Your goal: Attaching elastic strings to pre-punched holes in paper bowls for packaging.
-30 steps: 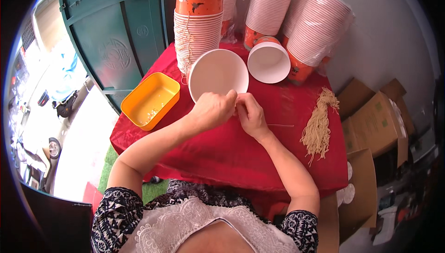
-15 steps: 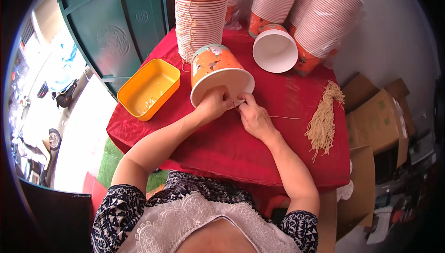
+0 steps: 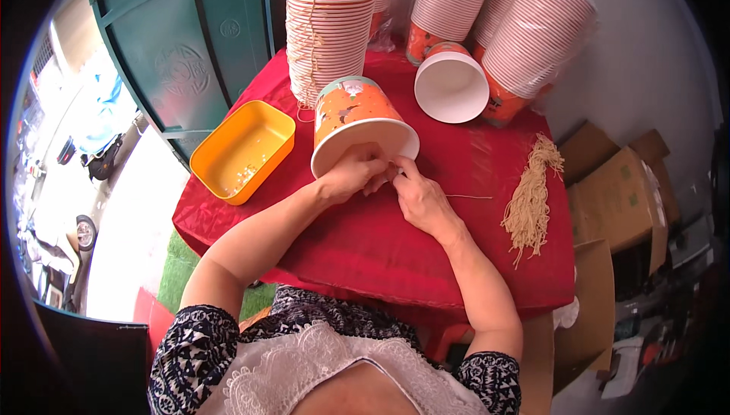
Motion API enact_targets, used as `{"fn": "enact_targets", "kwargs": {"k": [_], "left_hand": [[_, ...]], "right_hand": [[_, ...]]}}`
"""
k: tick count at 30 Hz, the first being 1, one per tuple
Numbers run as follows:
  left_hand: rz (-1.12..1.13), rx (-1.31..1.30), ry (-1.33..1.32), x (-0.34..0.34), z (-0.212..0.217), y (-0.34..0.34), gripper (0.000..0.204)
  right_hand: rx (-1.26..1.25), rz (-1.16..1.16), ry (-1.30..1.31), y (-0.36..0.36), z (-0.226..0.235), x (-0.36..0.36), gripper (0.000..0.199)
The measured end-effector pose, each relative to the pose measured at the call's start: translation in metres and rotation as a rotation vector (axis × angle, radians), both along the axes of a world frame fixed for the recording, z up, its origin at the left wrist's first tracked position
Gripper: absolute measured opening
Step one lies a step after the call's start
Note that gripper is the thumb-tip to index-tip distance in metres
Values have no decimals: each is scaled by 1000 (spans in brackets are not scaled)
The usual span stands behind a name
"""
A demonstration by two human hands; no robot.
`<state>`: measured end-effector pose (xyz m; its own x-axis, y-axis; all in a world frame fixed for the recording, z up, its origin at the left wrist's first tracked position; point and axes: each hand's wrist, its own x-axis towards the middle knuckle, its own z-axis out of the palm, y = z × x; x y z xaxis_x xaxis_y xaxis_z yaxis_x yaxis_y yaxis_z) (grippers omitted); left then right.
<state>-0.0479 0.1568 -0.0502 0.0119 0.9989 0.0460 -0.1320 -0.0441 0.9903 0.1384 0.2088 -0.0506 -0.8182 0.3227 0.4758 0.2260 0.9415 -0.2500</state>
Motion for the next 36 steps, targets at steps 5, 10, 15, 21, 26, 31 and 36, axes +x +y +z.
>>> {"fn": "enact_targets", "kwargs": {"k": [5, 10, 15, 21, 26, 31, 36], "left_hand": [[29, -71, 318, 2, 6, 0, 15], [36, -64, 480, 3, 3, 1, 12], [35, -45, 501, 7, 4, -2, 8], [56, 116, 656, 7, -3, -4, 9], [108, 343, 824, 9, -12, -2, 9], [22, -21, 529, 9, 6, -6, 11], [12, -89, 389, 4, 2, -3, 11]], "right_hand": [[-93, 12, 55, 6, -2, 3, 11], [-192, 3, 186, 5, -5, 4, 4], [-149, -96, 224, 0, -6, 0, 1], [-306, -179, 268, 1, -12, -4, 4], [-525, -184, 236, -2, -5, -12, 8], [-379, -273, 242, 1, 3, 4, 10], [19, -461, -68, -16, 12, 12, 12]]}}
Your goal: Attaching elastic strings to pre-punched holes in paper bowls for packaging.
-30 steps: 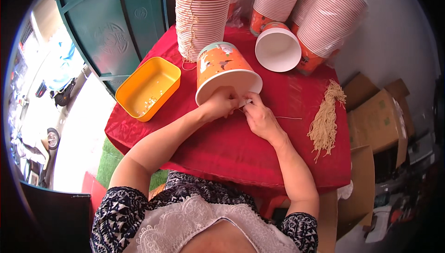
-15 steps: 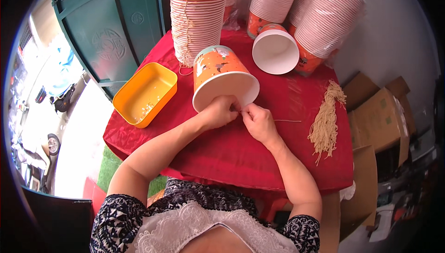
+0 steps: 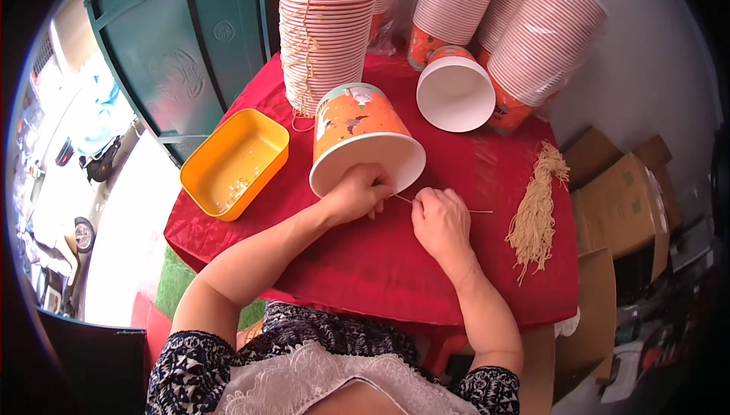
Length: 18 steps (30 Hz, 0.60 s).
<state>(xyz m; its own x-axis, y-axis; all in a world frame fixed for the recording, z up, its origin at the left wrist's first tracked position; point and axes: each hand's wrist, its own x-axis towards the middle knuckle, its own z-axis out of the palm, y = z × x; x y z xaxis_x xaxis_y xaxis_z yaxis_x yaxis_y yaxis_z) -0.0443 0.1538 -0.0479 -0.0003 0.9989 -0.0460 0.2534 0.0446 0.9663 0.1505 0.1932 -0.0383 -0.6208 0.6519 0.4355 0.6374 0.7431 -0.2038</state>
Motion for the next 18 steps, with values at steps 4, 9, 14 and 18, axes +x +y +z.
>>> {"fn": "enact_targets", "kwargs": {"k": [4, 9, 14, 18], "left_hand": [[76, -7, -86, 9, -1, 1, 11], [88, 31, -266, 14, -6, 3, 11], [80, 35, -314, 10, -13, 3, 12], [79, 47, -297, 11, -5, -1, 14]], "right_hand": [[84, 150, 238, -1, 1, -8, 8], [-90, 152, 389, -1, -18, -19, 17], [-202, 182, 396, 2, -23, -26, 20], [-266, 159, 398, 1, -25, -27, 18]]}}
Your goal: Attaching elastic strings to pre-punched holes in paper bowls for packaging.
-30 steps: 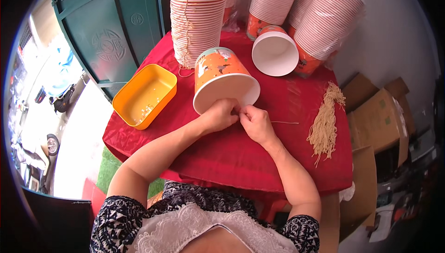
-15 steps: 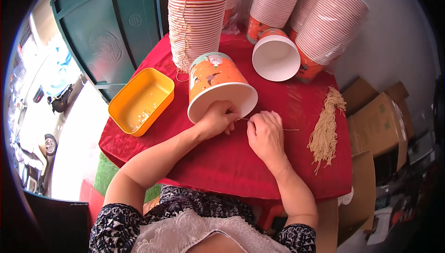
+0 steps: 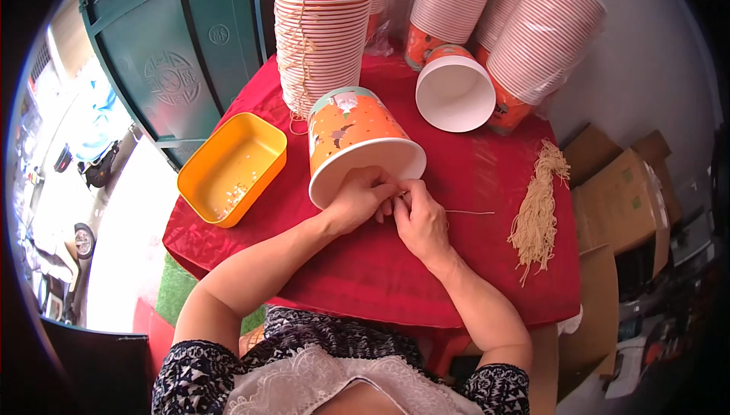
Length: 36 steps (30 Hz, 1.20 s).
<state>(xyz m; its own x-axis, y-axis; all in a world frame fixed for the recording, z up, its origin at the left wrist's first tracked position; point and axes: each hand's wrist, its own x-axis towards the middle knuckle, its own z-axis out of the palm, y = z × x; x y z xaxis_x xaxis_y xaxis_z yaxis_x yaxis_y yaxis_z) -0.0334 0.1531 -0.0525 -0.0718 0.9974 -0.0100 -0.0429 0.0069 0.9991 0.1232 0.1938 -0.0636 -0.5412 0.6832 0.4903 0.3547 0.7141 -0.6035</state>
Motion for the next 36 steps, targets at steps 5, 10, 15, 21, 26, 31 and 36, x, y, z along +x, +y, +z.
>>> {"fn": "enact_targets", "kwargs": {"k": [5, 10, 15, 21, 26, 31, 36], "left_hand": [[18, 43, -29, 1, -7, 0, 14], [38, 41, -14, 4, -7, 1, 14], [46, 46, -2, 7, -7, -3, 20], [71, -1, 36, 9, 4, -8, 23], [81, -20, 99, 5, 6, -9, 21], [264, 395, 507, -1, -25, -1, 18], [233, 334, 690, 4, -19, 1, 12]], "right_hand": [[107, -31, 68, -1, -2, -1, 12], [24, -47, 121, 4, -2, -4, 7], [-33, -24, 207, 7, -5, -5, 3], [-18, -37, 232, 8, -7, -5, 1], [-49, -53, 191, 7, -4, -4, 4], [-41, -52, 160, 5, -1, -6, 4], [-23, -50, 162, 5, -3, -4, 5]]}}
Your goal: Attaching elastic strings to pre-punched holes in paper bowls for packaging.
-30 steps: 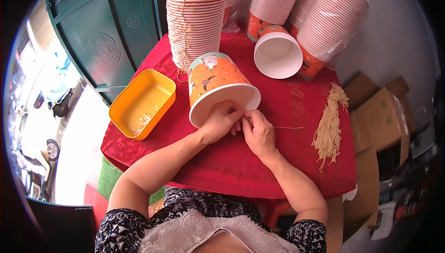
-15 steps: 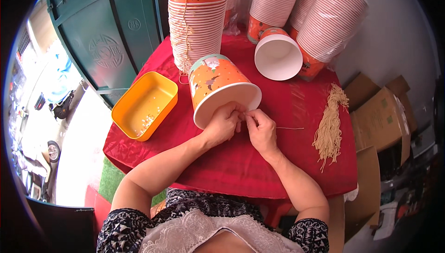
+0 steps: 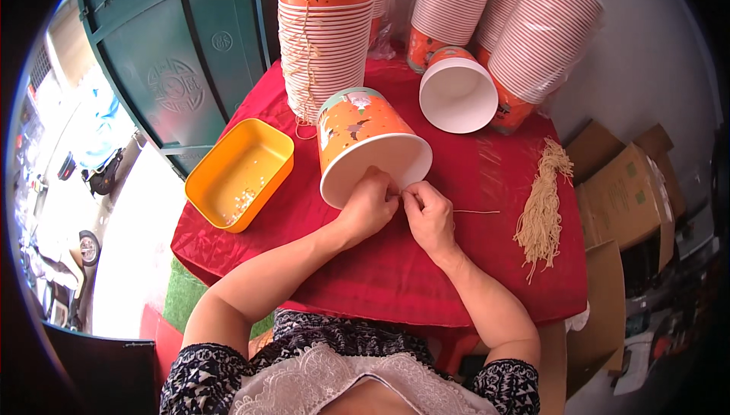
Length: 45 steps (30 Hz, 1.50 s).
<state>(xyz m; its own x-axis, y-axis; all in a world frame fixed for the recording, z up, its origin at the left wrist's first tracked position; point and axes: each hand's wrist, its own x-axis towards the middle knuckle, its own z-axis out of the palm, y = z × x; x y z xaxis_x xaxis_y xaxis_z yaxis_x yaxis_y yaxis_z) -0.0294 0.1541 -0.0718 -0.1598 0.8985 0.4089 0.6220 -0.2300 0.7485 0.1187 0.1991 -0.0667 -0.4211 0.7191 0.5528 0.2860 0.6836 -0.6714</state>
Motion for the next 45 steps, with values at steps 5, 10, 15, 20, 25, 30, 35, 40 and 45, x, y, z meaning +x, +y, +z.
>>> {"fn": "enact_targets", "kwargs": {"k": [5, 10, 15, 20, 25, 30, 35, 40, 45], "left_hand": [[3, 9, -31, 1, 1, -1, 9], [-6, 7, -29, 1, 2, -3, 9], [4, -37, -77, 1, 2, -3, 9], [3, 2, -104, 0, 5, -5, 8], [9, -14, -133, 0, 2, -3, 7], [-4, 30, -122, -1, -2, -3, 7], [9, 40, -35, -2, -5, -2, 7], [-39, -75, -59, -4, 1, -3, 7], [-68, -59, -61, -4, 2, -6, 10]], "right_hand": [[55, -31, -39, -1, -1, -2, 6], [73, -53, -67, -1, -1, -3, 6], [257, -48, -124, 2, -3, -1, 6], [342, -4, -234, -1, 0, 1, 9], [296, 6, -194, 0, -2, 1, 7], [88, 103, -54, 7, -2, 4, 5], [-182, 143, -64, 12, -3, 6, 9], [-309, 116, -68, 12, 7, 7, 13], [-330, 94, -72, 11, 5, 5, 14]]}}
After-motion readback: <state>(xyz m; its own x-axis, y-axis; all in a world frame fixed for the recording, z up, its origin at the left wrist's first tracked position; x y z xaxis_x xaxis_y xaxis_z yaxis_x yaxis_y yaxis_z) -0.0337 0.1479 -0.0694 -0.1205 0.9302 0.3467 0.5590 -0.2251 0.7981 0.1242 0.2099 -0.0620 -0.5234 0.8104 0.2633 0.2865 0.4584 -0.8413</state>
